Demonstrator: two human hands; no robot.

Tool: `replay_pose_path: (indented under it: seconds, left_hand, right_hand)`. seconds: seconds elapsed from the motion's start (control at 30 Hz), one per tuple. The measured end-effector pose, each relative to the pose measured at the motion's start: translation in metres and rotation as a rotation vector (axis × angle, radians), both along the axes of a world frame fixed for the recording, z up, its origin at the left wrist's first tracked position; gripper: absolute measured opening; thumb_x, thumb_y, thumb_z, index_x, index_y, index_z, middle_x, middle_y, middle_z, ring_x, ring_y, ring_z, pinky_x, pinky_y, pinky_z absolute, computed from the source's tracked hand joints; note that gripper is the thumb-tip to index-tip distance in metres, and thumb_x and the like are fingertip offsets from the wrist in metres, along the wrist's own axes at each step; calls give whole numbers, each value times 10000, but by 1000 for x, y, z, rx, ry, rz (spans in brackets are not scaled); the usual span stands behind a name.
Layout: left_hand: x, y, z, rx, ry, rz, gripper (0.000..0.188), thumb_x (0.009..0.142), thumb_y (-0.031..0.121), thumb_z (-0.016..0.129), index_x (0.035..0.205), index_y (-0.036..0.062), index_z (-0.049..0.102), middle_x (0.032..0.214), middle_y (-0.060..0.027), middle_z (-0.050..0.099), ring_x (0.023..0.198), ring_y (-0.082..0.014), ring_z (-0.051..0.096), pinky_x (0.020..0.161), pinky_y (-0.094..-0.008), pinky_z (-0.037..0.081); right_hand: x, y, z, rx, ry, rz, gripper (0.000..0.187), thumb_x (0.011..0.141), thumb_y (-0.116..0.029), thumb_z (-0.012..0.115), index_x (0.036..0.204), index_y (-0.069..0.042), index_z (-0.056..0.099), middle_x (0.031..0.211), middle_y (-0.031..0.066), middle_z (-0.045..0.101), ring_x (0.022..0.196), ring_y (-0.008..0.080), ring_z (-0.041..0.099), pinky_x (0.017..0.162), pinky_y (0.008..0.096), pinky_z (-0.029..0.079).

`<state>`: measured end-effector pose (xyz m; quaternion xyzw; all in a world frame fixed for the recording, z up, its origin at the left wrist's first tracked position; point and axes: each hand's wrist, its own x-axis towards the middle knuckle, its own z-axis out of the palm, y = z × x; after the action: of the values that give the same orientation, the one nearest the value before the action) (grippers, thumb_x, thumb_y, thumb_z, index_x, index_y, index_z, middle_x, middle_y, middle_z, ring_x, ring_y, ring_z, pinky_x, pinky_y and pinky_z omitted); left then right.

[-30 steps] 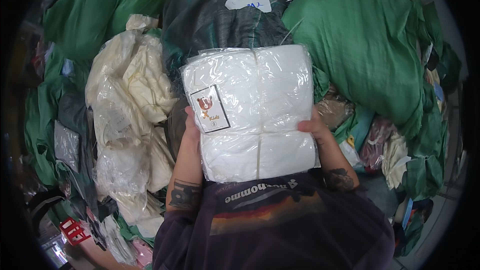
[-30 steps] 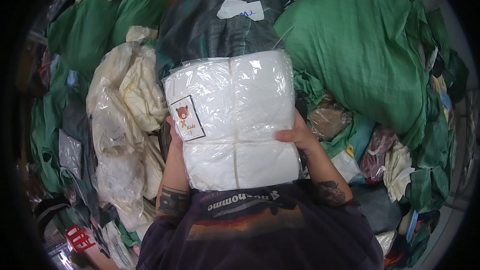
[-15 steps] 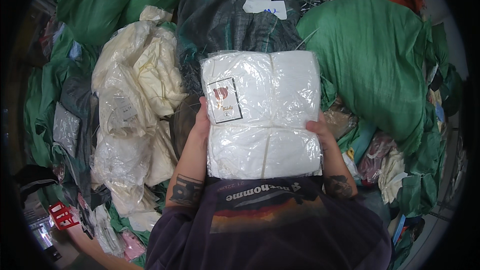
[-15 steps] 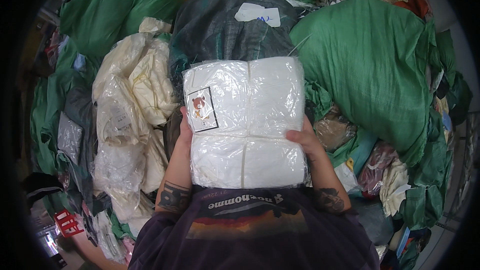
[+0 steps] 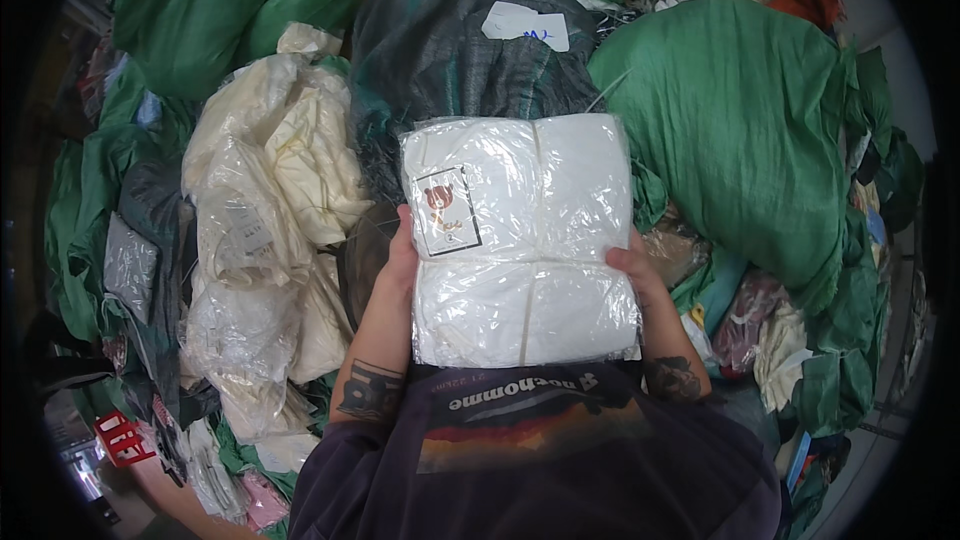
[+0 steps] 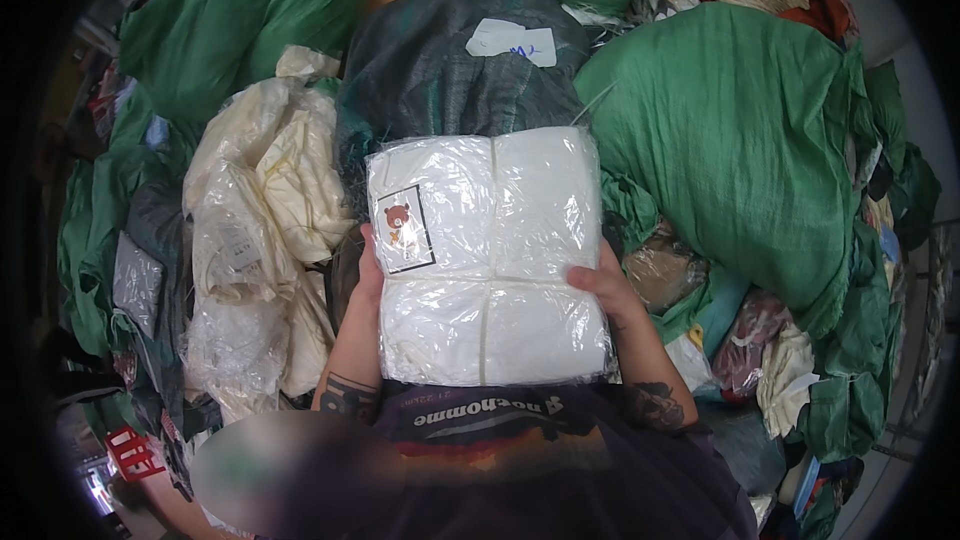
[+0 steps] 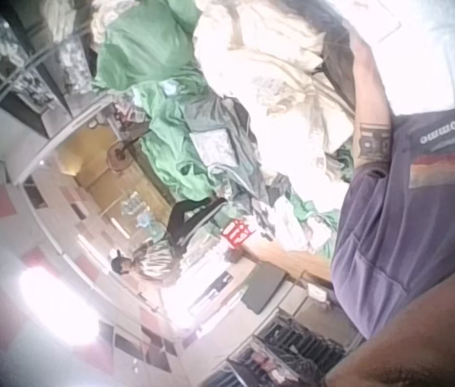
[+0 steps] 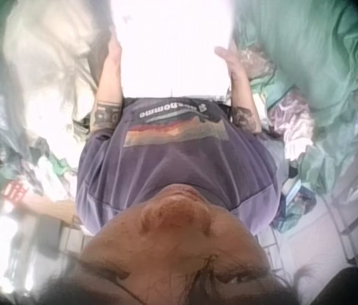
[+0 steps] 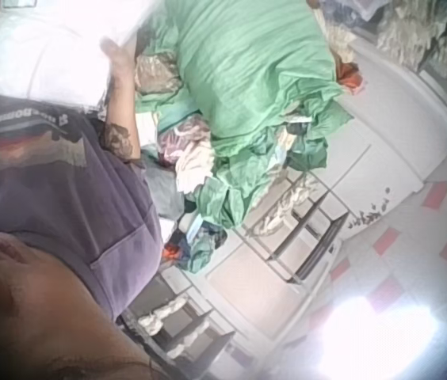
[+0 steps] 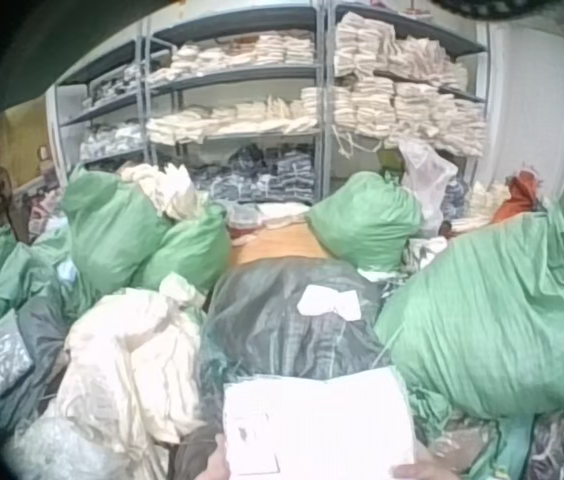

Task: The person writes a number on a small paper label, sticks it onto a plastic-wrapped package, and places the package on a metal shelf. The person then retrieves another wrapped package from a large green sack, carries it to the shelf, and places it down. The person uses a marker to write on a label and sticks it to the package.

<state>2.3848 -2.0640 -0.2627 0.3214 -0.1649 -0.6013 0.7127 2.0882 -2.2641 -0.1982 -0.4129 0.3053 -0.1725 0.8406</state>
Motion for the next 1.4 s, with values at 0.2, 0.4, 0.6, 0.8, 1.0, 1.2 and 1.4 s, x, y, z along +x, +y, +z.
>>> replay_pose_path:
  seconds: [0.2,0.4,0.6,0.8,1.0,1.2,1.4]
  left_hand:
    - [2,-5,10,58,-52,49,872,1006,719,376,1560,46,400,1518,-172,520,1350,-328,552,1135,-479,452]
    - [-14,6,12,113,43,190,849,1024,700,339,1576,56,376,1559,-167,471,1391,-335,509,1161,-495,422]
    - [6,10,42,-490,627,174,843,1008,708,396,1532,49,430,1440,-147,555,1309,-312,569,1108,-478,476]
    - [1,32,248,402,308,452,844,1004,714,423,1558,79,421,1517,-152,526,1341,-312,552,1139,-443,443]
    - [-45,118,414,413,492,534,787,1027,683,415,1545,92,452,1522,-128,532,1353,-286,542,1155,-426,421]
    - [-103,201,733,251,637,539,730,1066,628,391,1564,96,424,1532,-125,520,1374,-273,519,1173,-387,397]
    - [-155,273,920,131,348,628,761,1070,631,372,1601,87,351,1566,-126,480,1419,-253,481,1183,-377,384]
  right_hand:
    - [8,0,13,20,-9,0,985,741,-262,876,1528,31,363,1410,166,562,1275,277,570,1084,395,456]
    - [1,4,23,-37,159,44,968,752,-226,863,1542,16,359,1418,158,556,1277,280,560,1093,401,442]
    - [7,-1,71,55,310,-7,870,845,-335,783,1536,10,383,1380,172,592,1198,280,615,1014,413,511]
    - [78,19,212,215,197,-58,765,900,-417,697,1490,10,461,1389,193,592,1197,312,626,984,437,536]
    - [57,65,388,291,353,139,762,944,-484,629,1522,-23,443,1449,185,559,1253,326,595,1043,443,501]
    - [-16,107,654,185,430,335,779,969,-557,549,1555,-59,419,1511,176,516,1300,349,565,1084,464,473]
    - [0,195,871,137,272,462,834,941,-589,555,1571,-70,384,1519,183,496,1304,368,553,1068,492,481]
